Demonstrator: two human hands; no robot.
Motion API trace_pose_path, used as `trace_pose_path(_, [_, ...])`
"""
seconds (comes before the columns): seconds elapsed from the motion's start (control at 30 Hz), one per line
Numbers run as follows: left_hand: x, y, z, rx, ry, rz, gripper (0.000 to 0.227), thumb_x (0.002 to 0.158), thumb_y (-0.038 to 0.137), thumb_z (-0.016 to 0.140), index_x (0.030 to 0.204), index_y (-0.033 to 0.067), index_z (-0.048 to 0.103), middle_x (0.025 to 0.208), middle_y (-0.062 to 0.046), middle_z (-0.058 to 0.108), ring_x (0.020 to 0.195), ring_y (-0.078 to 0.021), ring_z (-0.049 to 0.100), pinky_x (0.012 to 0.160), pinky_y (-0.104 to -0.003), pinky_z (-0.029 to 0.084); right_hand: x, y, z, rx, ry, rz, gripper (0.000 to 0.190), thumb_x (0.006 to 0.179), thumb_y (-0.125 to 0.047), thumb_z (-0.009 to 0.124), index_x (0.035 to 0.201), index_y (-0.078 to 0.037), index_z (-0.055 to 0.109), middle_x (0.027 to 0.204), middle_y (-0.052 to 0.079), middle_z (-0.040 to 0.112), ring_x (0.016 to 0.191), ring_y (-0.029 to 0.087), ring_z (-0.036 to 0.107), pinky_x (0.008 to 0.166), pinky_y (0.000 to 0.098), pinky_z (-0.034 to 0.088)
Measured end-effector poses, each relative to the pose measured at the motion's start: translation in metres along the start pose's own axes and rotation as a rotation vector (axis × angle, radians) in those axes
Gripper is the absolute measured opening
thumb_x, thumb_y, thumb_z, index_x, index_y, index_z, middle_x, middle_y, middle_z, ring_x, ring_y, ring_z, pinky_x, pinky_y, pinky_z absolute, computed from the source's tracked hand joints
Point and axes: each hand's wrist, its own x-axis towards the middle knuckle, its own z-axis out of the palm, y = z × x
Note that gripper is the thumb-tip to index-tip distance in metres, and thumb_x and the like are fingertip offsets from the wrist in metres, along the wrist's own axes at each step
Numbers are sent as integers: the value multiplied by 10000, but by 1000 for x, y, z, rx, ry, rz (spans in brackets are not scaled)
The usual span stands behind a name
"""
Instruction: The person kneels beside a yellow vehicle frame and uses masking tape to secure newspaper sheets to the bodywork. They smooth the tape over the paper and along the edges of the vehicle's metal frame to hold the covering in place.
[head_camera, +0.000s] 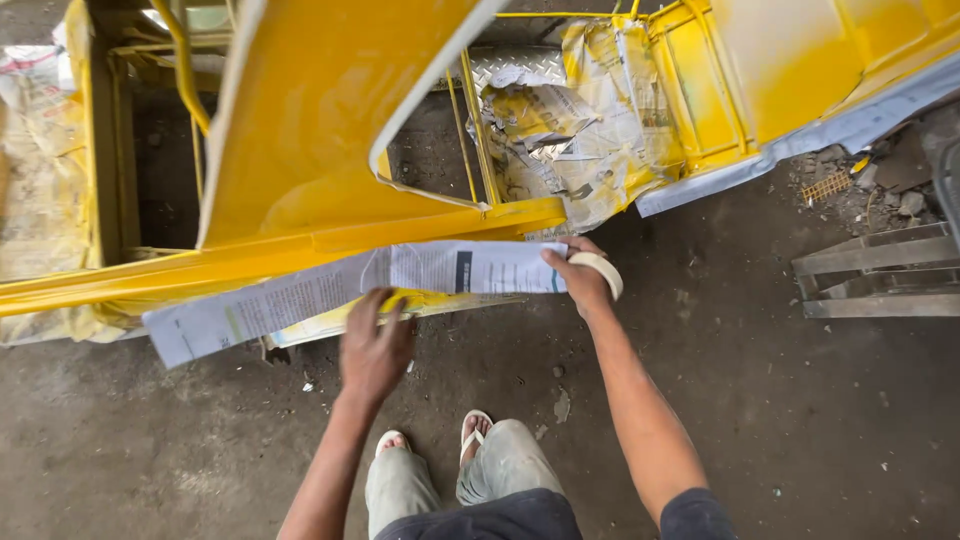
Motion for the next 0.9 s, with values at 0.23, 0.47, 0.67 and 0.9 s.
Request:
trace_pose_path(0.23, [12,-40,117,71,-150,47,528,933,364,661,1383,96,593,1548,-197,469,1457,-401,393,1207,-581,274,57,60,30,-150,197,-168,486,750,-166,904,1060,-81,540,832,46,707,724,127,655,669,314,539])
trace_pose_path(0.47, [16,-69,149,165,-103,42,614,1007,565,505,1465,160,562,1548,-166,467,1456,-362,355,1187,-635,208,52,59,33,-460,437,-784,441,817,-98,929,1058,-45,563,806,99,688,691,214,651,670,366,518])
trace_pose_path(0.67, [20,-60,147,96,-136,102,674,1009,606,467,1504,154,534,1552,-197,445,1469,-381,345,1211,-591,206,43,78,41,-399,681,-983,304,932,-74,905,1040,-34,623,917,113,715,764,231,659,734,366,534])
trace_pose_path(0.9, [11,-69,150,134,-182,84,806,990,681,417,1605,159,393,1711,-129,188,1571,-382,79,1205,-682,43,59,84,22,-484,686,-1002,304,935,-76,906,983,-22,610,902,108,636,839,280,606,793,412,496])
